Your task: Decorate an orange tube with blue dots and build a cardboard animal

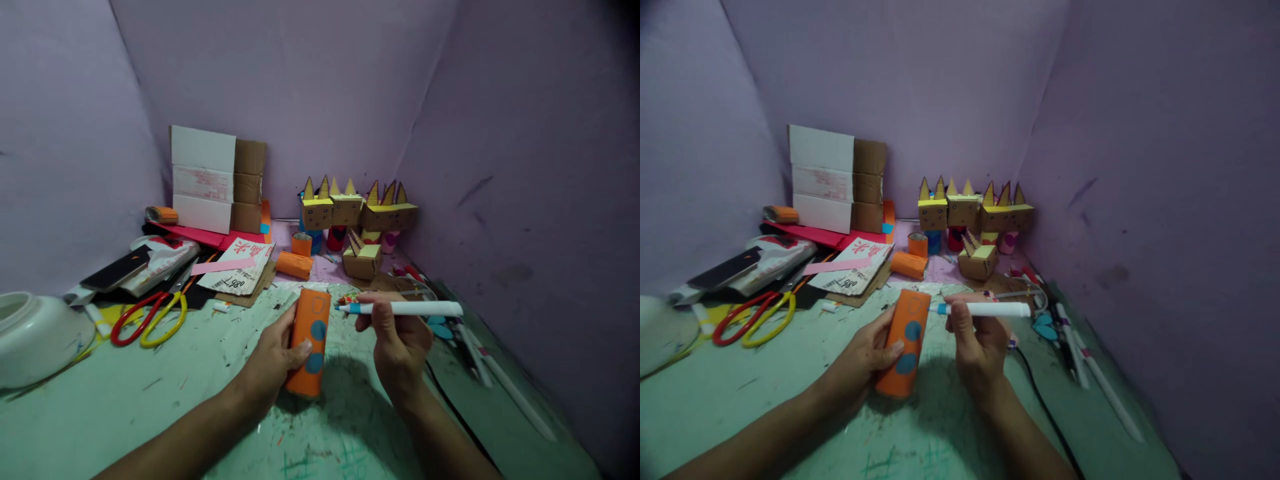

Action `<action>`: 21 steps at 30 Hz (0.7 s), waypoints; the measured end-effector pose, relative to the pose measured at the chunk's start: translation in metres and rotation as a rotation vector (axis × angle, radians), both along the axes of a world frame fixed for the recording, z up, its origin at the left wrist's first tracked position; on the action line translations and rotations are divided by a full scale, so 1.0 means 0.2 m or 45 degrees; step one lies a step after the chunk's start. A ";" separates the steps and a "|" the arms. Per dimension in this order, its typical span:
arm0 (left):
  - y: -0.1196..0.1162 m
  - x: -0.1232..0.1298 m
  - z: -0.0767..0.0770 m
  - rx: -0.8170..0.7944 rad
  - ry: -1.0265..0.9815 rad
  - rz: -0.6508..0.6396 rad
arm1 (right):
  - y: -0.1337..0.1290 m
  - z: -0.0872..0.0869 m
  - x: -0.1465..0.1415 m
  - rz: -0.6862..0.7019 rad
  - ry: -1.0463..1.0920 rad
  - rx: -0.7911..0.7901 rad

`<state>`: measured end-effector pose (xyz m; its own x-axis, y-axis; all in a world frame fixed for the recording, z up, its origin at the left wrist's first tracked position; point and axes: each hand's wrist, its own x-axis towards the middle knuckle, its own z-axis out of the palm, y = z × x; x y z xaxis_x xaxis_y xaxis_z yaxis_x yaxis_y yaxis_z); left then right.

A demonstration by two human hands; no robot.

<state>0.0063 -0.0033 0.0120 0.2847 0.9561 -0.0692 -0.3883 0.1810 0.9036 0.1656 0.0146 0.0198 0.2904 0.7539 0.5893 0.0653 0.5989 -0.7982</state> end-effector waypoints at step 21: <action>0.00 0.00 -0.03 -0.025 -0.093 -0.028 | 0.03 -0.06 -0.05 -0.104 -0.437 0.150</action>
